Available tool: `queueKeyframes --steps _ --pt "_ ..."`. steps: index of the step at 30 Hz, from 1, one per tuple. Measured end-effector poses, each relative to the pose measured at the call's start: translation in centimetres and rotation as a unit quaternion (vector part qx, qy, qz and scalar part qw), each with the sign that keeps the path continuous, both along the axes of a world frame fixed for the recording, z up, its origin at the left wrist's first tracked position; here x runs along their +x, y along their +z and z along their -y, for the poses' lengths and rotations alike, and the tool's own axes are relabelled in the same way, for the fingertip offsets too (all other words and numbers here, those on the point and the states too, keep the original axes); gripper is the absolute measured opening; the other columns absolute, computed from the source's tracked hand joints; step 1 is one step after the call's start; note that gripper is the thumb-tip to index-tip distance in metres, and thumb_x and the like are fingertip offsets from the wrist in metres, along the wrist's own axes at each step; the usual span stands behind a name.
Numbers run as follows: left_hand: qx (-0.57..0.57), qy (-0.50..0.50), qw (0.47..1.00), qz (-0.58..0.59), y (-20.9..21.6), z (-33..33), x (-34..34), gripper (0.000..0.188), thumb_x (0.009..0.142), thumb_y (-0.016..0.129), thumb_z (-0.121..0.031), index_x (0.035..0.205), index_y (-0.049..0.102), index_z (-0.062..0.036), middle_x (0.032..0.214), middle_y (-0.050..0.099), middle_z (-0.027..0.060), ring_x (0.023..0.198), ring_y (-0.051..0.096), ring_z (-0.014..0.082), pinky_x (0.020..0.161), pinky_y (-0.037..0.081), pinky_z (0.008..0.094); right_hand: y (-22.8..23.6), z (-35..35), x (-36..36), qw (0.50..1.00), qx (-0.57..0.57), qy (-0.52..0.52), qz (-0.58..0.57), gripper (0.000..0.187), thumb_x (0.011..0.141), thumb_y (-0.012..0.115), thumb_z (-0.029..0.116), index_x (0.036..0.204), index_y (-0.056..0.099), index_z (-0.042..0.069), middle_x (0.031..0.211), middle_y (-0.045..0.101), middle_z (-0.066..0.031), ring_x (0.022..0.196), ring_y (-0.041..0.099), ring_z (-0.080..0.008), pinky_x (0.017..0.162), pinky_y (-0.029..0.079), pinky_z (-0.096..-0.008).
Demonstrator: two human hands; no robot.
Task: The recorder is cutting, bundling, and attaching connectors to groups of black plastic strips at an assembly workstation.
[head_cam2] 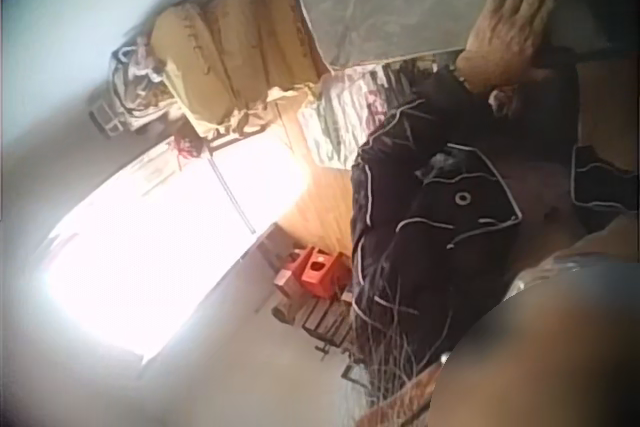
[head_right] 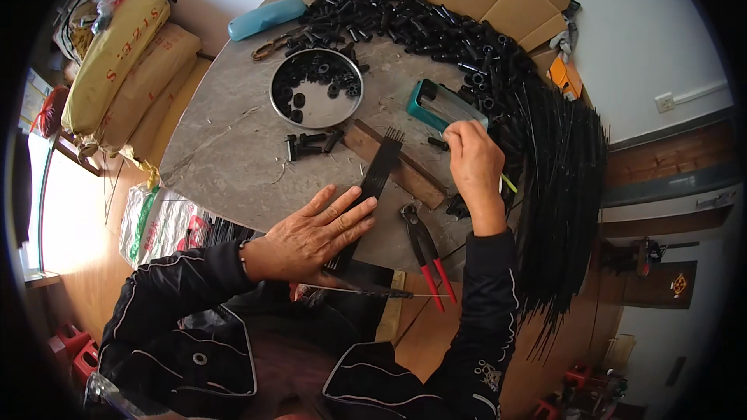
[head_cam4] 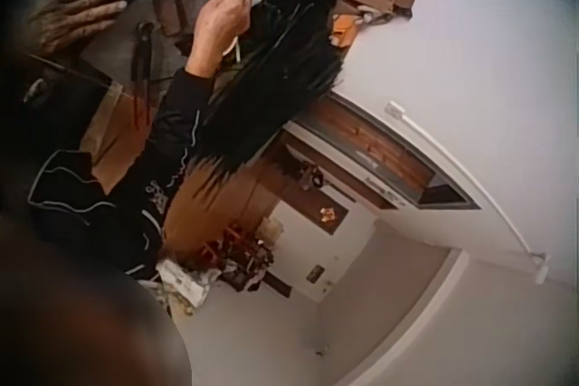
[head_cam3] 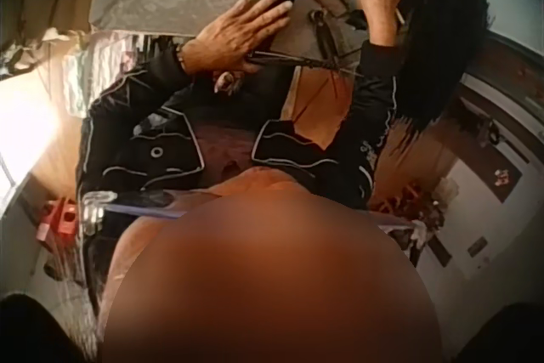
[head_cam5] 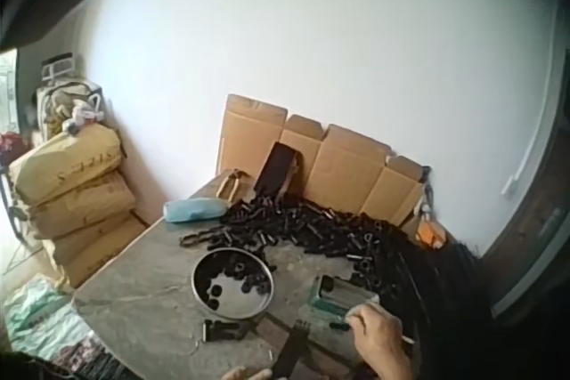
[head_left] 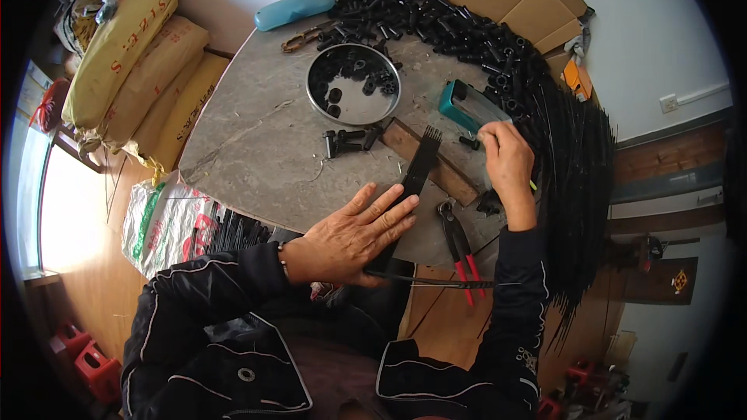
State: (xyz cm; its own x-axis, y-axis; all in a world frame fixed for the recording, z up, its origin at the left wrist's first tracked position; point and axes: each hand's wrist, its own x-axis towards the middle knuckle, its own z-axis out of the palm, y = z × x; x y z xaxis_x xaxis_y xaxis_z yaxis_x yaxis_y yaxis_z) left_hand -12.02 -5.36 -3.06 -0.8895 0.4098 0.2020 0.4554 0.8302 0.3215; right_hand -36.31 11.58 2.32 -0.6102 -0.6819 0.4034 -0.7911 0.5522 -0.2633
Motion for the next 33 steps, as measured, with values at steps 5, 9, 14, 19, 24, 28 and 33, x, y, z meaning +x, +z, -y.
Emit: queueKeyframes --steps 5,9,14,19,24,28,33 --pt "-0.013 -0.010 1.000 0.018 0.9 0.1 -0.1 0.102 0.072 0.066 -0.063 0.144 0.033 0.0005 0.156 0.019 0.0180 0.145 0.014 0.0343 0.116 0.014 0.0507 0.2 0.1 -4.1 0.998 -0.019 -0.058 -0.023 0.011 0.083 0.065 0.015 0.088 0.067 0.006 0.086 0.066 -0.0097 0.078 0.064 -0.0294 0.069 0.049 -0.0348" --pt "-0.009 -0.017 0.999 0.029 0.9 0.0 0.0 0.103 0.072 0.066 -0.063 0.144 0.033 0.0010 0.155 0.019 0.0181 0.145 0.014 0.0346 0.115 0.014 0.0509 -0.9 0.3 -5.7 0.996 0.006 -0.088 0.015 0.013 0.080 0.068 0.020 0.088 0.071 0.010 0.084 0.069 -0.0089 0.078 0.066 -0.0280 0.068 0.050 -0.0357" --pt "-0.004 -0.012 0.999 0.035 0.9 0.1 -0.1 0.102 0.072 0.065 -0.064 0.145 0.032 0.0002 0.156 0.019 0.0181 0.145 0.014 0.0347 0.116 0.015 0.0510 -1.2 0.2 -5.8 0.994 0.010 -0.097 -0.042 0.013 0.082 0.066 0.020 0.088 0.071 0.011 0.084 0.068 -0.0083 0.078 0.066 -0.0292 0.069 0.050 -0.0385" --pt "-0.012 -0.010 0.999 0.044 1.2 0.1 -0.1 0.102 0.073 0.064 -0.064 0.145 0.032 -0.0005 0.156 0.019 0.0178 0.145 0.014 0.0345 0.116 0.015 0.0510 -1.3 0.5 -5.6 0.997 0.022 -0.074 0.007 0.013 0.083 0.063 0.021 0.086 0.068 0.009 0.088 0.068 -0.0088 0.083 0.065 -0.0301 0.071 0.049 -0.0397" --pt "0.018 -0.009 0.998 0.057 1.1 -0.1 0.1 0.114 0.060 0.076 -0.058 0.148 0.026 -0.0035 0.157 0.014 0.0158 0.146 0.009 0.0340 0.117 0.010 0.0499 -1.9 1.6 -7.0 0.988 0.100 -0.113 0.007 0.013 0.082 0.064 0.021 0.084 0.067 0.008 0.090 0.067 -0.0095 0.088 0.063 -0.0312 0.075 0.048 -0.0418" --pt "0.007 -0.013 0.998 0.063 1.2 -0.3 0.6 0.108 0.067 0.070 -0.061 0.147 0.029 -0.0022 0.157 0.016 0.0161 0.146 0.010 0.0332 0.117 0.011 0.0504 -1.6 1.4 -6.7 0.990 0.090 -0.106 -0.022 0.013 0.081 0.065 0.020 0.084 0.066 0.008 0.087 0.065 -0.0093 0.087 0.063 -0.0320 0.074 0.048 -0.0430" --pt "0.006 -0.016 0.998 0.065 0.8 -0.1 0.5 0.101 0.074 0.064 -0.064 0.146 0.031 -0.0010 0.156 0.017 0.0167 0.146 0.011 0.0329 0.117 0.011 0.0509 -1.2 0.5 -5.7 0.991 0.067 -0.107 -0.045 0.012 0.081 0.066 0.019 0.081 0.064 0.007 0.086 0.064 -0.0089 0.082 0.062 -0.0322 0.071 0.048 -0.0423"
